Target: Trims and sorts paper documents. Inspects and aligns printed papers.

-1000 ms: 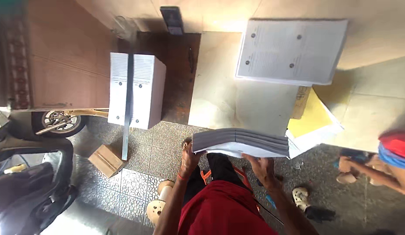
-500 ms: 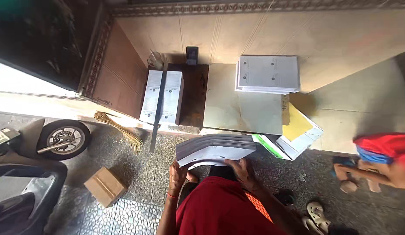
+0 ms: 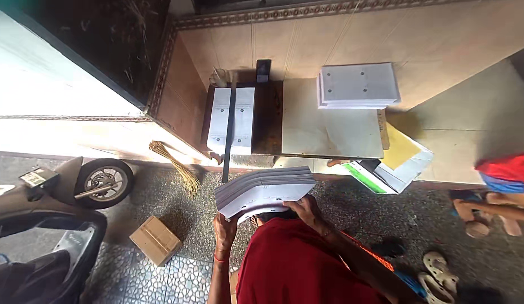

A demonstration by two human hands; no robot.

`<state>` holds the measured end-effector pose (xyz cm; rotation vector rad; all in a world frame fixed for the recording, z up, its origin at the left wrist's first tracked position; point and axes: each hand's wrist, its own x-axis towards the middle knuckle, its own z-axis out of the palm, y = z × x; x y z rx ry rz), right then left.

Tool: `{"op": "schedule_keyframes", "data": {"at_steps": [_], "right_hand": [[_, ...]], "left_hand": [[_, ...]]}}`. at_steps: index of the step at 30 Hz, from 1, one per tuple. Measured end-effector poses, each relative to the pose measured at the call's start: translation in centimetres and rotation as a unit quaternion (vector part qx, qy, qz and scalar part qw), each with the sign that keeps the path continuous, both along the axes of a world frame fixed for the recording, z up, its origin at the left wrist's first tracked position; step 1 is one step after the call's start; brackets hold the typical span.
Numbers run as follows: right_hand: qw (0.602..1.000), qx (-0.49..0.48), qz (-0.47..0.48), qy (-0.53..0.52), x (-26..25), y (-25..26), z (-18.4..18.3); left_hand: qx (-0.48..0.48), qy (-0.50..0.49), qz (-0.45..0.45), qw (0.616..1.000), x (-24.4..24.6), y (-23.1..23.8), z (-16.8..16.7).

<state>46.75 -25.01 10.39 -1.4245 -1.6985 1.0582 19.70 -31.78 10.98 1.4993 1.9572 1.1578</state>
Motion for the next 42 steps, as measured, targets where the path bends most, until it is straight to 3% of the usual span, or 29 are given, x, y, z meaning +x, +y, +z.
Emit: {"op": "schedule_keyframes", "data": {"at_steps": [10,24,28,33,37,42], "right_hand": [[0.998,-0.032,-0.013,0.044,-4.2,6.7,1.0],[0.992,-0.116,-0.031,0.046,-8.7,24.5,5.4],[0.99,-0.131,-0.055,0.011,-10.7,31.0,6.4],[0.98,-0.172,-0.1,-0.003,-12.9,37.2,4.4],[0.956,-0.259,-0.135,0.01,-14.5,39.8,2.8],[0.928,-0.335,-0.164,-0.006,-16.3,40.5,1.3]], "left_hand": [[-0.032,-0.009,-0.033,0.999,-4.8,7.8,2.5],[-0.088,-0.136,-0.152,0.975,-12.0,25.6,5.1],[-0.088,-0.164,-0.152,0.971,-13.9,34.2,3.6],[-0.129,-0.161,-0.198,0.958,-16.9,42.3,-0.3],[-0.19,-0.188,-0.206,0.941,-17.0,45.7,-2.1],[-0.264,-0.153,-0.211,0.929,-17.4,47.0,-3.9]]}}
